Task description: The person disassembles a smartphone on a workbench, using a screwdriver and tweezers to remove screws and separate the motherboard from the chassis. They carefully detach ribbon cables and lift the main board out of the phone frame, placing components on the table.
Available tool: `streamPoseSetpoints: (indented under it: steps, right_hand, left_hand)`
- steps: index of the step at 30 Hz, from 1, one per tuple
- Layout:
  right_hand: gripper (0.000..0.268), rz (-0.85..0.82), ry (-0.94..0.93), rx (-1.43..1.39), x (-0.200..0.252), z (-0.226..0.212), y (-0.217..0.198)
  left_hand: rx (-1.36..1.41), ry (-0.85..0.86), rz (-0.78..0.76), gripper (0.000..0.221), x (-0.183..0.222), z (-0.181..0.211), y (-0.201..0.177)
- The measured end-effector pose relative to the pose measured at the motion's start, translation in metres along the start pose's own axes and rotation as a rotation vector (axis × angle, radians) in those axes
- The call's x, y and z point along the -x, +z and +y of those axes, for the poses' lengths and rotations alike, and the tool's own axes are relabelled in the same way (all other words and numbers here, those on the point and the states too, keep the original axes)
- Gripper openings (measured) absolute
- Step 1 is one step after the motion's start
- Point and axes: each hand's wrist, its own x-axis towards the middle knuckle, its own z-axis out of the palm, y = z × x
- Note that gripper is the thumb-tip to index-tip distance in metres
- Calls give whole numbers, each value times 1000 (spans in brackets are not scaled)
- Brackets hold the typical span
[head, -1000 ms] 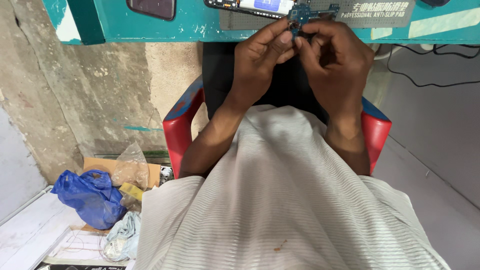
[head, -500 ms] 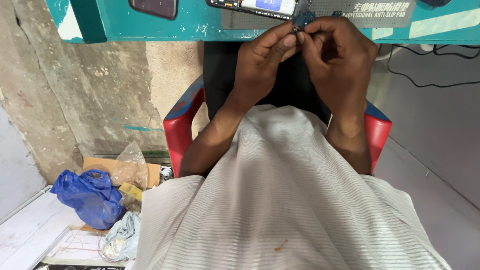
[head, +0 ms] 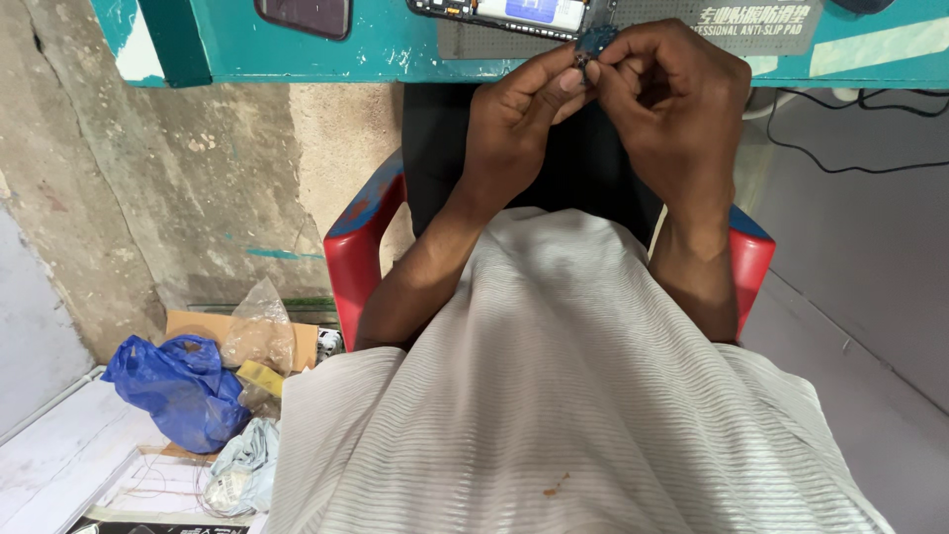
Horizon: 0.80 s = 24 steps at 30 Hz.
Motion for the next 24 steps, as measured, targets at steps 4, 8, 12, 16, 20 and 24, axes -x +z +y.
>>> streamPoseSetpoints:
  steps: [4,8,12,16,20,24]
  right_hand:
    - [12,-4,4,9,0,1,-1]
    - [11,-10,3,18,-1,2,-1]
    - [12,-14,-29,32,-1,1,-1]
    - [14,20,-80,101,-4,-7,1]
    - [18,48,-57,59,-7,-18,5]
    - [21,66,23,49,-8,-21,8]
  left_hand:
    - [16,3,-1,29,0,0,1]
    - [86,-9,1,29,1,-3,1]
    - [87,-85,34,30,1,-7,3]
    - [128,-41,38,28,1,-7,4]
    - [143,-43,52,27,1,-8,3]
    - [184,-62,54,27,0,-5,3]
